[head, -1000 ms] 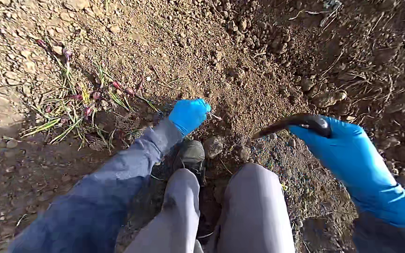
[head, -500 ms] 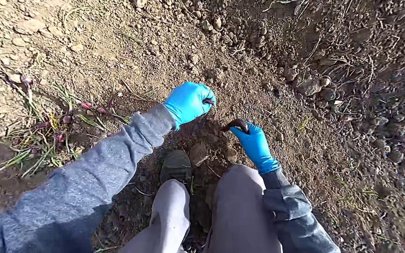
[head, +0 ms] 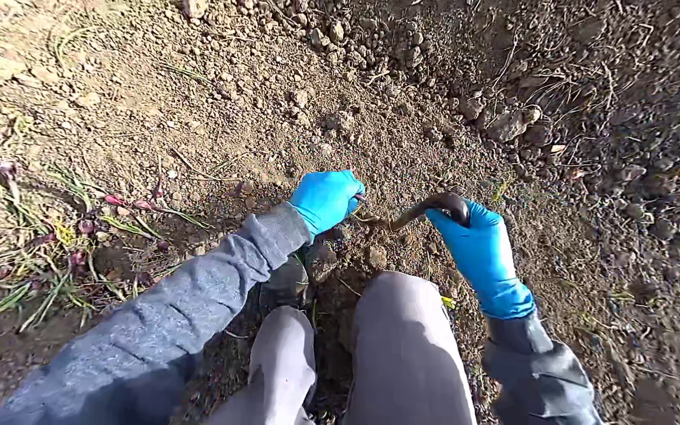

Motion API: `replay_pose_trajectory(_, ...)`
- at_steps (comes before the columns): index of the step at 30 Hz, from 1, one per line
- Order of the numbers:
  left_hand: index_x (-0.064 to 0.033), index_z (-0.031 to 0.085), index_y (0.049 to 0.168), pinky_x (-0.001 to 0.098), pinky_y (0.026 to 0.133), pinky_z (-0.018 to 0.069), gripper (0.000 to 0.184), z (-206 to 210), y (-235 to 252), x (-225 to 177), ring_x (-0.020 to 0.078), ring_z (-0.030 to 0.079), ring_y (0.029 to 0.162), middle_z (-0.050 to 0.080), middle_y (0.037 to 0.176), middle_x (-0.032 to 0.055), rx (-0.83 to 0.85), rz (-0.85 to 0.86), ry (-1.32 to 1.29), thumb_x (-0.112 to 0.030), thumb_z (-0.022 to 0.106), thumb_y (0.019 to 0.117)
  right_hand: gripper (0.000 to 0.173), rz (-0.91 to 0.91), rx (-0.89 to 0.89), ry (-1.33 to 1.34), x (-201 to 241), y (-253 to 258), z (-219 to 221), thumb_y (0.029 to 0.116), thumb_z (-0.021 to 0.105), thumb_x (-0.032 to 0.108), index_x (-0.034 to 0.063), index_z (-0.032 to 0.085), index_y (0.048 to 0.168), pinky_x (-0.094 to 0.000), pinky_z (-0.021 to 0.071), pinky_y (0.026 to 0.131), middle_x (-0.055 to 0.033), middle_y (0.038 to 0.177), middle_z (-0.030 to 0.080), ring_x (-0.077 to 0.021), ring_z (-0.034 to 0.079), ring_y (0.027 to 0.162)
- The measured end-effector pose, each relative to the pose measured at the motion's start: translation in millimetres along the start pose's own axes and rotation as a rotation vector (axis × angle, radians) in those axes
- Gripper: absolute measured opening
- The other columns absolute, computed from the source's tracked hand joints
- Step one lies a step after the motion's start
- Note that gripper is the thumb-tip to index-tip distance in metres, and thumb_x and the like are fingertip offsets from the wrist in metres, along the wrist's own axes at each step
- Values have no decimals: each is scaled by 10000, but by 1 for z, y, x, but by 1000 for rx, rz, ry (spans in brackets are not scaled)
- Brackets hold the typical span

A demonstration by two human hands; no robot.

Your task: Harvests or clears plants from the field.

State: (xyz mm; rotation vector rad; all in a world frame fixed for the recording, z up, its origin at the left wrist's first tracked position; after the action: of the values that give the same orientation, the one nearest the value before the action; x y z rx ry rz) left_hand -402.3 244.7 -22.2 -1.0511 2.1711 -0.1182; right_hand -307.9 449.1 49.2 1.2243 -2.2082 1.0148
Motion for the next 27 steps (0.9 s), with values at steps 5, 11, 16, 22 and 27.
replay_pose_trajectory(5, -68, 744, 1035, 633, 797, 564, 283, 20, 45, -10, 386, 703, 1031, 716, 1140, 163, 144, -247, 155, -339, 690, 974, 189, 106, 133, -100, -63, 8, 60, 971, 738, 303, 163, 747, 1097, -495, 556, 715, -46, 873, 724, -191, 679, 773)
replay_pose_trajectory(11, -150, 752, 1119, 585, 881, 560, 210, 29, 61, 4, 284, 717, 1034, 753, 1083, 92, 146, -277, -267, -273, 718, 953, 191, 118, 88, -125, -61, 7, 55, 974, 735, 316, 169, 755, 1094, -529, 540, 708, -50, 868, 727, -211, 683, 775)
replay_pose_trajectory(16, -149, 754, 1080, 569, 856, 568, 170, 10, 36, -36, 262, 720, 999, 760, 1052, 50, 194, -151, -157, -233, 766, 933, 180, 136, 126, -108, -62, 7, 56, 967, 743, 327, 190, 761, 1083, -516, 543, 709, -34, 866, 729, -193, 681, 776)
replay_pose_trajectory(22, -94, 723, 1193, 563, 785, 584, 220, 57, -12, -44, 358, 727, 971, 736, 1101, 150, 148, -68, 37, -74, 586, 1022, 179, -177, 79, 97, 46, -17, -42, 954, 743, 165, 156, 765, 1131, -266, 602, 700, 26, 964, 766, -63, 703, 793)
replay_pose_trajectory(27, -154, 768, 1122, 536, 914, 572, 167, -12, -22, 19, 227, 721, 1016, 758, 1068, 62, -76, -317, -342, -228, 685, 998, 198, -458, 96, 413, 75, 13, -59, 1038, 600, 98, 136, 695, 1207, -189, 523, 494, 68, 930, 714, 6, 586, 596)
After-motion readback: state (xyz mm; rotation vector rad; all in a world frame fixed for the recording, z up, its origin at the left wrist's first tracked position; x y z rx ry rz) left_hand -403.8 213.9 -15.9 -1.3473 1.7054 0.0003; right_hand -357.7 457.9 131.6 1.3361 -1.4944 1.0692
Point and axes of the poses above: each hand's wrist, its own y-axis towards the middle knuckle, its own z-axis out of the palm, x = y × z, the point moved 9 cm from there along y, towards the middle knuckle
